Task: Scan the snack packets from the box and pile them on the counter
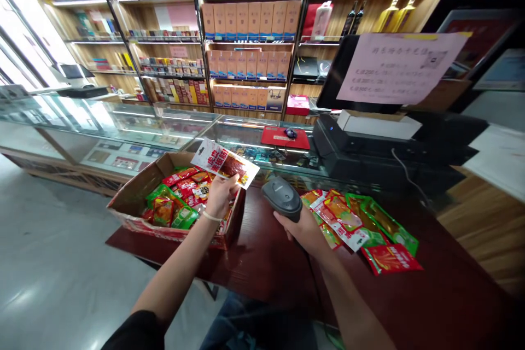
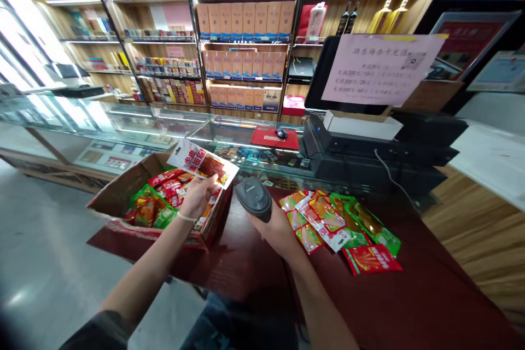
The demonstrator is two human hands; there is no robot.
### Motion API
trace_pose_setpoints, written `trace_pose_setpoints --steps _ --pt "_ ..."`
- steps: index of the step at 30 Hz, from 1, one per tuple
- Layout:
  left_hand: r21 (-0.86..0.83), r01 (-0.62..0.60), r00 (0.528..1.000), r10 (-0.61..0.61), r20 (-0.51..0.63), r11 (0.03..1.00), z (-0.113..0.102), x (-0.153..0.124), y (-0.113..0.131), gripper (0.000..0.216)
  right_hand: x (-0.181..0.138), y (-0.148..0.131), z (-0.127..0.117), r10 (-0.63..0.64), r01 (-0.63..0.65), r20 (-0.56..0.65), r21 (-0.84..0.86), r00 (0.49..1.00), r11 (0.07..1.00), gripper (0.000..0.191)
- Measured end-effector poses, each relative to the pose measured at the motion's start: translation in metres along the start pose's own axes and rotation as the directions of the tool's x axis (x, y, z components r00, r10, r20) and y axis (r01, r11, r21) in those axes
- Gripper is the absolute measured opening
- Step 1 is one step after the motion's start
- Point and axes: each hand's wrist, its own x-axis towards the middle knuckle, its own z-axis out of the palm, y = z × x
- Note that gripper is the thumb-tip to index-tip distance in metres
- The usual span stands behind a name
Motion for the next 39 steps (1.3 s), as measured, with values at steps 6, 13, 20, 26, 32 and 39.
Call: trace_pose_setpoints --steps 6,13,20,26,32,39 --pt "0.074 0.031 0.999 -0.029 -0.023 0.997 0.010 -0.007 0.001 0.041 -0.009 0.009 -0.009 0.026 -0.019 -0.065 0.102 0.998 0.995 0.037" --pt "0.239 -0.057 0.983 0.013 0.184 0.969 0.059 -0.030 -0.024 0.035 -0.039 0.055 -0.058 0.175 -0.082 -0.306 0.295 0.936 0.952 0.046" --pt "0.577 -0.461 0.861 0.184 0.474 0.674 0.131 -0.023 -0.127 0.010 -0.094 0.100 -0.133 0.304 -0.077 -0.572 0.385 0.762 0.920 0.048" --pt "0.580 -0.780 0.591 -0.029 0.806 0.234 0.192 -0.022 -0.217 0.022 -0.143 0.113 -0.180 0.331 0.009 -0.688 0.440 0.645 0.898 0.047" --pt "0.553 -0.833 0.519 -0.306 0.798 0.030 0.239 -0.026 -0.266 0.018 -0.159 0.118 -0.195 0.348 0.004 -0.719 0.439 0.602 0.899 0.046" --pt "0.549 -0.829 0.483 -0.363 0.797 0.103 0.242 -0.021 -0.282 0.025 -0.158 0.116 -0.197 0.354 0.001 -0.727 0.438 0.589 0.899 0.048"
